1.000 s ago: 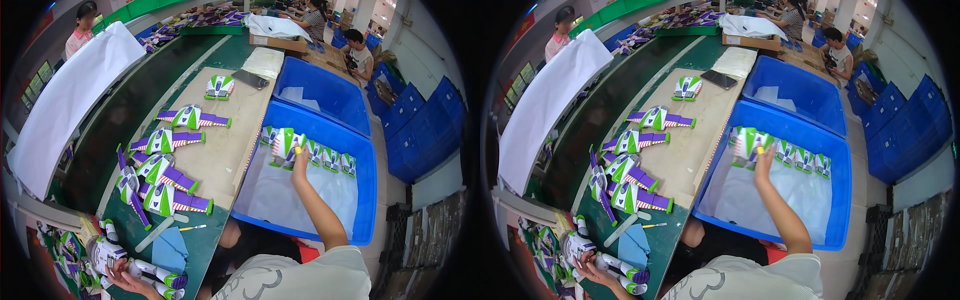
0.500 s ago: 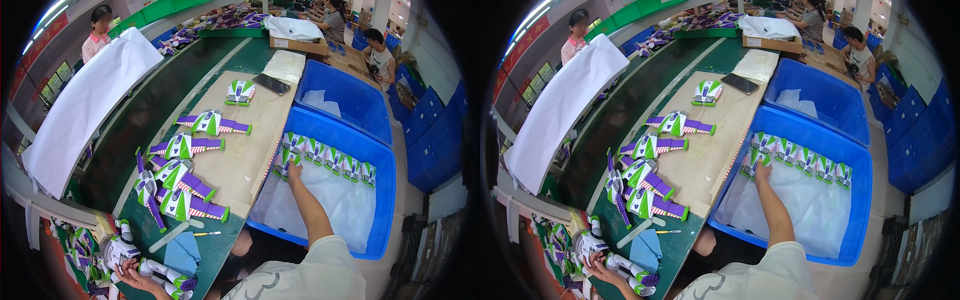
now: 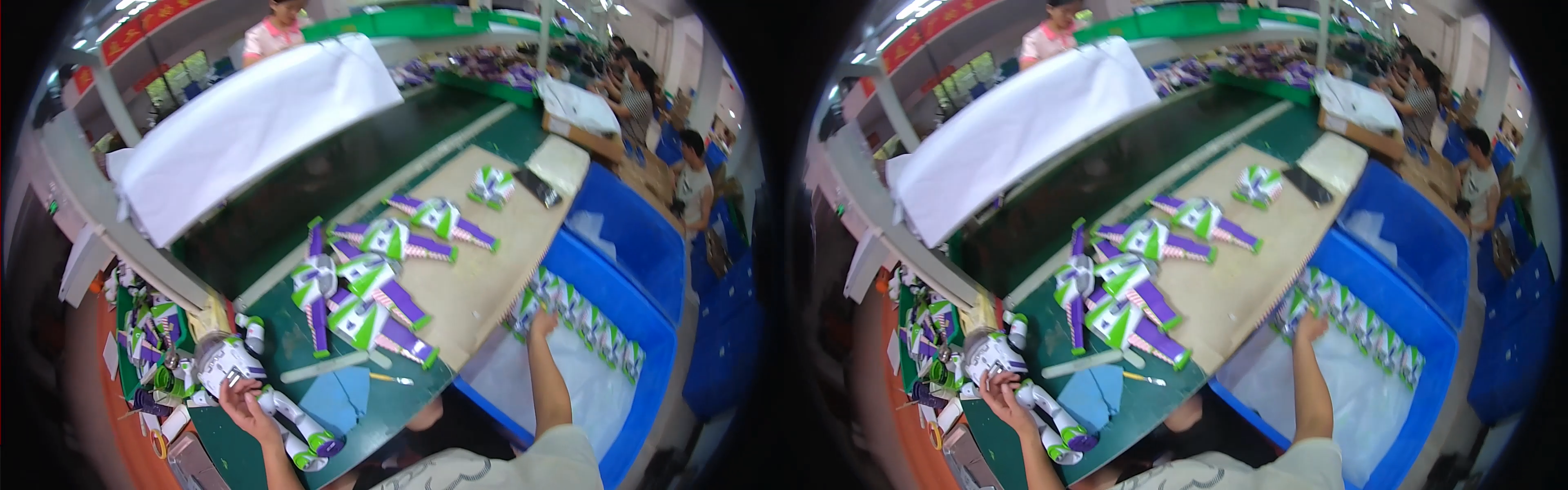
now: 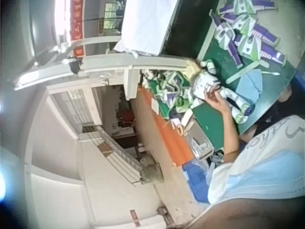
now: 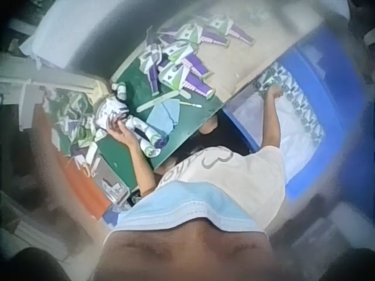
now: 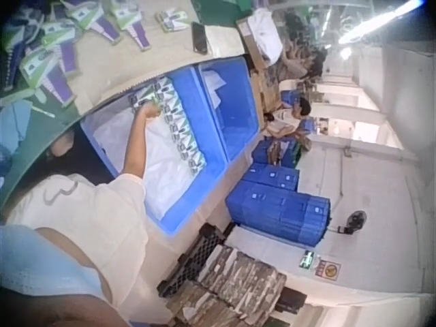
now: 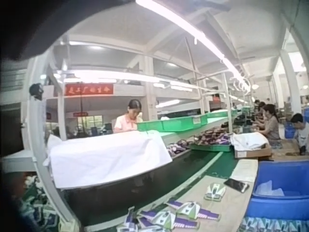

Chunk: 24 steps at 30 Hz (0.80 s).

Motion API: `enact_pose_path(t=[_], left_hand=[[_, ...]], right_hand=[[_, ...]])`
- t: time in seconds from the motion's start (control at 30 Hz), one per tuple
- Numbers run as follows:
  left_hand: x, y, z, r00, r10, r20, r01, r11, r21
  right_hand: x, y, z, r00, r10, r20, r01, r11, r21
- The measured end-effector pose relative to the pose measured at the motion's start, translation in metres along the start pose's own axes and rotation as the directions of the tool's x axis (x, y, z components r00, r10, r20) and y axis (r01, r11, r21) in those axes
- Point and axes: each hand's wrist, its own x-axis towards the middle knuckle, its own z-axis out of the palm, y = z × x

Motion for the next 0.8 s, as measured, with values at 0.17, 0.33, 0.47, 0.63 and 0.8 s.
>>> enact_pose_path(t=[0.17, 0.33, 0.47, 0.63, 0.8], left_hand=[[-0.011, -0.012, -0.009, 0.998, -0.059, -0.012, 0.058, 0.994, -0.087], [-0.007, -0.001, -0.003, 0.998, -0.062, -0.021, 0.059, 0.991, -0.124], [-0.004, -0.003, -0.001, 0.999, -0.022, 0.024, 0.025, 0.992, -0.124], [-0.003, 0.001, 0.003, 0.998, -0.055, 0.002, 0.054, 0.984, -0.171], [-0.007, -0.008, -0.007, 0.996, -0.090, -0.027, 0.084, 0.981, -0.178]], right_hand=[[-0.062, -0.104, -0.081, 0.959, -0.207, 0.195, -0.090, 0.430, 0.898], [-0.167, -0.257, -0.260, 0.604, -0.791, 0.101, -0.459, -0.242, 0.855], [-0.277, -0.321, -0.352, 0.354, -0.915, -0.192, -0.501, -0.359, 0.788], [-0.337, -0.359, -0.392, 0.047, -0.943, -0.329, -0.614, -0.288, 0.735], [-0.360, -0.350, -0.394, 0.039, -0.852, -0.522, -0.652, -0.417, 0.633]])
